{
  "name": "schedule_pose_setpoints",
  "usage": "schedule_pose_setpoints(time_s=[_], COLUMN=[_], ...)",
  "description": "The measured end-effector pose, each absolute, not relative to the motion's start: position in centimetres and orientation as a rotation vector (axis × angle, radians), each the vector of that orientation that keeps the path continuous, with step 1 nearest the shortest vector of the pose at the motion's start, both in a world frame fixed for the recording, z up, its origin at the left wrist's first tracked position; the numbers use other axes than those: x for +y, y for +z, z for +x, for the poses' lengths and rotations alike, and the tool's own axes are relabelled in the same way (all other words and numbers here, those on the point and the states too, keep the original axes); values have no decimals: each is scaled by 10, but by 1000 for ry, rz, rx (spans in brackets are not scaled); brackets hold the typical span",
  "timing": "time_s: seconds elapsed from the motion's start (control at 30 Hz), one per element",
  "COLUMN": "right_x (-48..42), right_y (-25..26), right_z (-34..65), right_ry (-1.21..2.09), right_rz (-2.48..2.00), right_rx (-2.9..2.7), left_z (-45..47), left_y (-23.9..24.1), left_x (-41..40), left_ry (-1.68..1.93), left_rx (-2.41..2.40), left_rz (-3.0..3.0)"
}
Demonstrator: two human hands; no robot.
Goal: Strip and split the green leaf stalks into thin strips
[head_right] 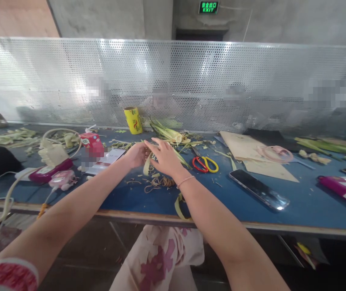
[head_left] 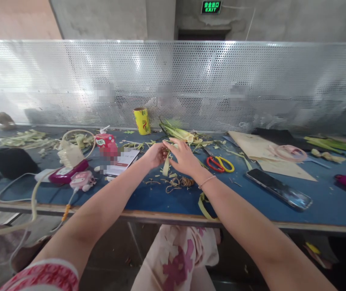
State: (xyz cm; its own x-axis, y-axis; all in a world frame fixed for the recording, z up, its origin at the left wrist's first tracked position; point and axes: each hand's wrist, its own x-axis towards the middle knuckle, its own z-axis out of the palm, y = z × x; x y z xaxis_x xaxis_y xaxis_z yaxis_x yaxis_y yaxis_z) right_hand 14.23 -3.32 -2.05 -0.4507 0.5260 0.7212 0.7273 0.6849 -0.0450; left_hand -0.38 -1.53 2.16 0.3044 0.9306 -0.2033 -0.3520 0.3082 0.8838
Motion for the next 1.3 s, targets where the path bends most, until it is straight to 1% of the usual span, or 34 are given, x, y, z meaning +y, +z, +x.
schedule_pose_setpoints(time_s=[0.2,0.37,0.73,0.87,0.97,1.1,1.3], right_x=[-26,-20,-25,-21,-16,-14,-17], right_y=[-15,-12,-10,-9,-10,-15,-18], right_z=[146,150,147,150,154,159,157], right_ry=[-28,188,311,348,498,693,665], right_rz=[-937,-1157,-1271,-1242,-1176,-1138,-1153], right_rx=[-1872,-1786,-1756,-1680,-1652,-1807,-1893], left_z=[-3,-1,-5,-5,-5,-6,-9], left_y=[17,11,-2,-1,2,6,8], left_x=[-13,-13,-5,-5,-8,-8,-5], left_ry=[1009,1006,956,984,995,974,929], left_rx=[801,778,756,763,741,686,617], left_rz=[983,1244,1824,1724,1530,1345,1286])
